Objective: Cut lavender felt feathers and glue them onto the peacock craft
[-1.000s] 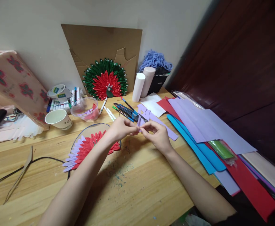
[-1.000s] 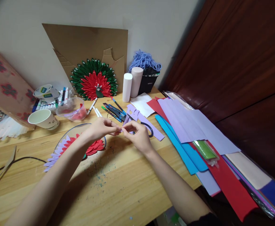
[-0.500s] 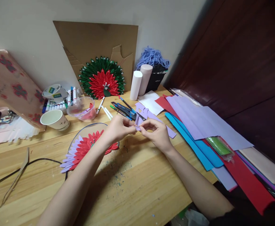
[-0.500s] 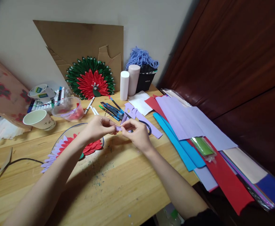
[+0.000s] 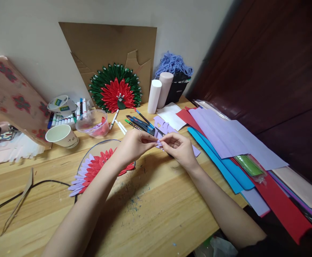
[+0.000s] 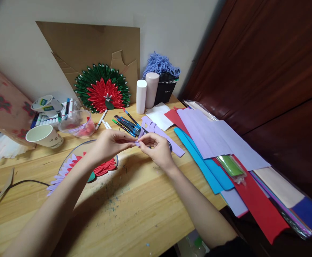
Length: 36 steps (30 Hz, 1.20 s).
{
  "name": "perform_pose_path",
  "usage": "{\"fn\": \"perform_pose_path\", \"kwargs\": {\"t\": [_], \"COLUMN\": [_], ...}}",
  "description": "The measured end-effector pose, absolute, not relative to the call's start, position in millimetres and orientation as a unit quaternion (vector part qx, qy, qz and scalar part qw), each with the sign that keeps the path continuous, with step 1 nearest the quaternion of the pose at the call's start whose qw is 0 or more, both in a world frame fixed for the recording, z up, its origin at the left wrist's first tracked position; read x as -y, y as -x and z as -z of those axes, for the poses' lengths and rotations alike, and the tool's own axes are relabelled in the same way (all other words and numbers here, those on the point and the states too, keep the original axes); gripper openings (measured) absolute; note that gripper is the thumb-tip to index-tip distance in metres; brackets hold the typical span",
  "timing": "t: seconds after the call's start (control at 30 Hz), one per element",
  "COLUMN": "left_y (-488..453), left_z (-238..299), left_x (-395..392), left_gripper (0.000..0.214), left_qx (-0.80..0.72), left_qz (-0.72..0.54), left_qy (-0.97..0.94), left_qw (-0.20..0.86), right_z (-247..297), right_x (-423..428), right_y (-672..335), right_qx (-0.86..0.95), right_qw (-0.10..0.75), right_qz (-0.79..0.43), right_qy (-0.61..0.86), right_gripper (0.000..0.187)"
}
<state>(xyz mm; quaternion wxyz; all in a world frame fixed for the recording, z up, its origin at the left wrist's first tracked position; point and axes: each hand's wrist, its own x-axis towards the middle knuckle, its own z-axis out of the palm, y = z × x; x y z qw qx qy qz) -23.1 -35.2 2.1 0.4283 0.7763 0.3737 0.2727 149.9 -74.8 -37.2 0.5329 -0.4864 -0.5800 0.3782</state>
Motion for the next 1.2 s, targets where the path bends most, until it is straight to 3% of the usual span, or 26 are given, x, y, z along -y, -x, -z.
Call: {"fn": "perform_pose_path", "kwargs": {"t": [0.33,0.63,0.83,1.1,1.2], "left_y": [25.3,19.9,16.0,27.7,29.2], "left_z": [-4.0,-6.6,-5.6,-8.5,-8.5], "left_x": [33.8,39.8,41.2,33.7,32.4], "left_gripper": [0.017,0.017,0.017,0.013,0.016], "left_qx": [-0.356,-0.371,-0.397,-0.425,-0.428], "left_qz": [-0.266,-0.257,-0.264,-0.304,-0.303], "left_qy": [-0.829,-0.836,-0.826,-0.796,-0.771], "left_qw": [0.338,0.313,0.300,0.307,0.363], "right_z": [38.7,41.6,43.0,41.4,41.2], "right_x": [74.1,78.4,78.5,76.4,74.5], "right_y": [-150.8,-151.3,-149.5,-152.2,-152.6], "right_qx": [0.584,0.661,0.665,0.628,0.610], "right_qw": [0.531,0.503,0.496,0.522,0.536], "right_qz": [-0.384,-0.251,-0.231,-0.259,-0.283], "right_qy": [0.480,0.497,0.507,0.516,0.511], "right_gripper": [0.013,0.005,0.003,0.002,0.002]}}
